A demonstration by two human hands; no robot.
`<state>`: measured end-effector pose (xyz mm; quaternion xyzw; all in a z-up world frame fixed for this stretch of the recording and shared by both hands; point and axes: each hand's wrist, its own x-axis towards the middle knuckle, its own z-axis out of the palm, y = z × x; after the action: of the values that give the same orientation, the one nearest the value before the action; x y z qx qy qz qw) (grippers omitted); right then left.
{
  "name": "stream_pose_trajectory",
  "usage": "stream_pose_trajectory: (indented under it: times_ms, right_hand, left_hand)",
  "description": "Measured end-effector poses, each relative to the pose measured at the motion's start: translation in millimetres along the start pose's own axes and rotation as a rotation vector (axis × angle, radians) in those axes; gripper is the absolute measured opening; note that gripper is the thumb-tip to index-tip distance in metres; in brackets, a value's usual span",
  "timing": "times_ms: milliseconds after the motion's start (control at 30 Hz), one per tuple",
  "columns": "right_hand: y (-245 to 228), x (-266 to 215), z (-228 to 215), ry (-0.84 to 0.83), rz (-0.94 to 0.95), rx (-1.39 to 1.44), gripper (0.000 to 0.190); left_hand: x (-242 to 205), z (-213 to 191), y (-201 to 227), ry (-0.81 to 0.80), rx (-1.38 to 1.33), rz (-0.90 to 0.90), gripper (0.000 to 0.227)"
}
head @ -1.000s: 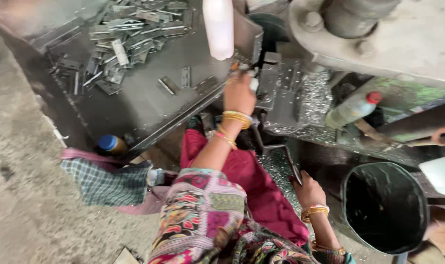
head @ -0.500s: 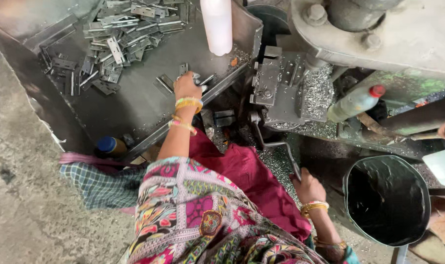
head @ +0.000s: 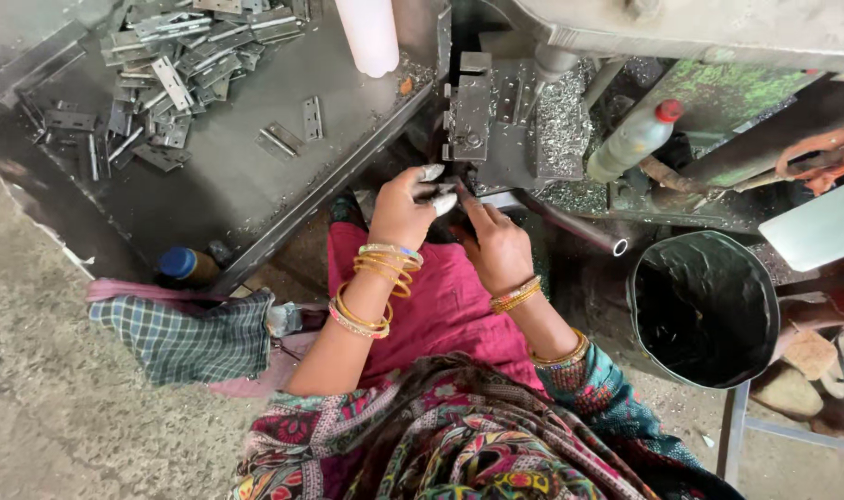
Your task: The person repeatedly places small metal pieces into a press machine, activates the press with a lever, and removes the processed pieces. The cycle continues with multiple identical metal parts handled one at a time.
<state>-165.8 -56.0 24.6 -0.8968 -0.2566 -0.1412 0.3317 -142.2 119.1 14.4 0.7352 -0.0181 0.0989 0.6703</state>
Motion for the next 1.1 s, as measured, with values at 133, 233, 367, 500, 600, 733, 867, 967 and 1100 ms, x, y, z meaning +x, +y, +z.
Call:
stream_pose_trajectory:
  times_ms: [133, 233, 367, 500, 600, 733, 867, 967, 1100]
  right_hand:
    - [39, -18, 18, 0.007, 0.158, 0.434, 0.037]
    - [58, -14, 22, -0.021, 0.417, 0.700, 0.033]
    - [68, -1, -19, -0.028, 0.338, 0.189, 0.047]
    - [56, 6, -78, -0.037, 0.136, -0.565, 0.055]
    - [43, -2, -98, -0.446, 0.409, -0.590, 0.032]
    - [51, -13, -93, -0.509, 0.372, -0.532, 0.027]
    - [94, -25, -74, -0.602, 0.383, -0.480, 0.028]
    - [134, -47, -53, -0.583, 0.428, -0.413, 0.031]
    - [161, -121, 7, -0.322, 0.500, -0.340, 0.044]
  left_hand:
    - [3, 13, -32, -0.158, -0.314, -0.191, 0.039]
    - [7, 22, -54, -0.182, -0.253, -0.206, 0.036]
    - [40, 53, -63, -0.140, -0.048, -0.149, 0.033]
    - [90, 111, -48, 0.118, 0.458, 0.061, 0.036]
    - [83, 126, -42, 0.135, 0.776, 0.246, 0.046]
    - [48, 120, -36, -0.004, 1.170, 0.201, 0.041]
    - [42, 120, -29, 0.055, 1.260, 0.324, 0.044]
    - [71, 126, -23, -0.012, 1.279, 0.206, 0.034]
    - [78, 130, -32, 0.078, 1.304, 0.245, 0.032]
